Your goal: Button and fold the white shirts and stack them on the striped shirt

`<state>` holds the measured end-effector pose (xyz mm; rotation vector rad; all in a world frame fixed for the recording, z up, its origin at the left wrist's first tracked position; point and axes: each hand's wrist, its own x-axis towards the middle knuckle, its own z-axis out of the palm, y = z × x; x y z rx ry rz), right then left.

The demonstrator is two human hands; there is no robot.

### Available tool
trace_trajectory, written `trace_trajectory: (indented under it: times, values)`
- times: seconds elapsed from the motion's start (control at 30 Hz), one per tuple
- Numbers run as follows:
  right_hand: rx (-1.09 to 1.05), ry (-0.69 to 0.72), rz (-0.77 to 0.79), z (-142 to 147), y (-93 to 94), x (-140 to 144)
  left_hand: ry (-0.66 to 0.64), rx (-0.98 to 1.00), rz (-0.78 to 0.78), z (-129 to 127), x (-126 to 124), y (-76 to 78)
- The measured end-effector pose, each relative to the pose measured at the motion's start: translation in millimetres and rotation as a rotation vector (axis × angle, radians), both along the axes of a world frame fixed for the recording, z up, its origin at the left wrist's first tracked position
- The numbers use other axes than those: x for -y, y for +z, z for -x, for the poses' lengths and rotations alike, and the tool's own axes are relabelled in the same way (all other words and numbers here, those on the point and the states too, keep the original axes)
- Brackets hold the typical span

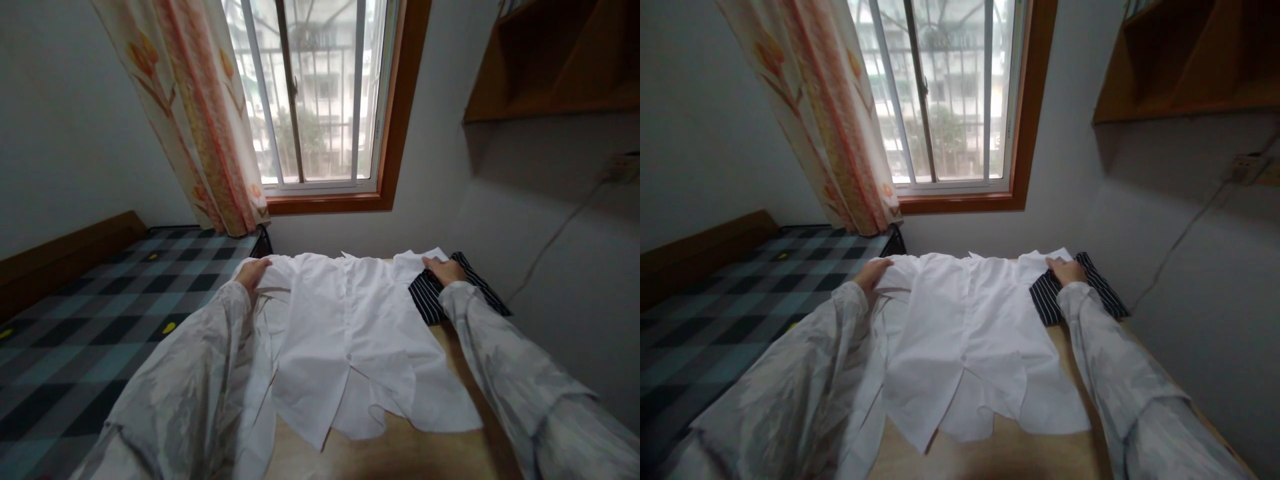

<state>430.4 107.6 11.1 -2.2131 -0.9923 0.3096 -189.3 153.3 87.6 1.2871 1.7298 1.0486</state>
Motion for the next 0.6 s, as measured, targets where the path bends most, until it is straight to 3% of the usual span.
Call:
trace_trajectory:
  times: [0.13,0.23,0.33,0.4,0.5,0.6]
  values:
    - [0.056,0.020,-0.031,4.8,-2.3,-4.2,-0.038,0.231,0.021,6.7,10.4,12.2]
    - [0.101,-0.018,-0.088,1.9,-2.4,-3.3,0.021,0.277,0.011,12.9,17.3,14.9]
    - [0.303,-0.041,-0.170,-11.4,-3.3,0.7,0.042,0.139,0.010,21.8,21.2,18.0]
    - [0.388,0.011,-0.129,-23.6,-5.4,4.4,0.003,0.020,0.018,29.8,22.0,24.3]
    - [0.326,0.136,0.043,-40.8,-8.9,9.7,-0.112,-0.077,0.050,41.8,21.3,40.1]
    - [0.280,0.149,0.039,-52.8,-8.7,12.9,-0.262,-0.158,0.212,49.3,20.4,58.0]
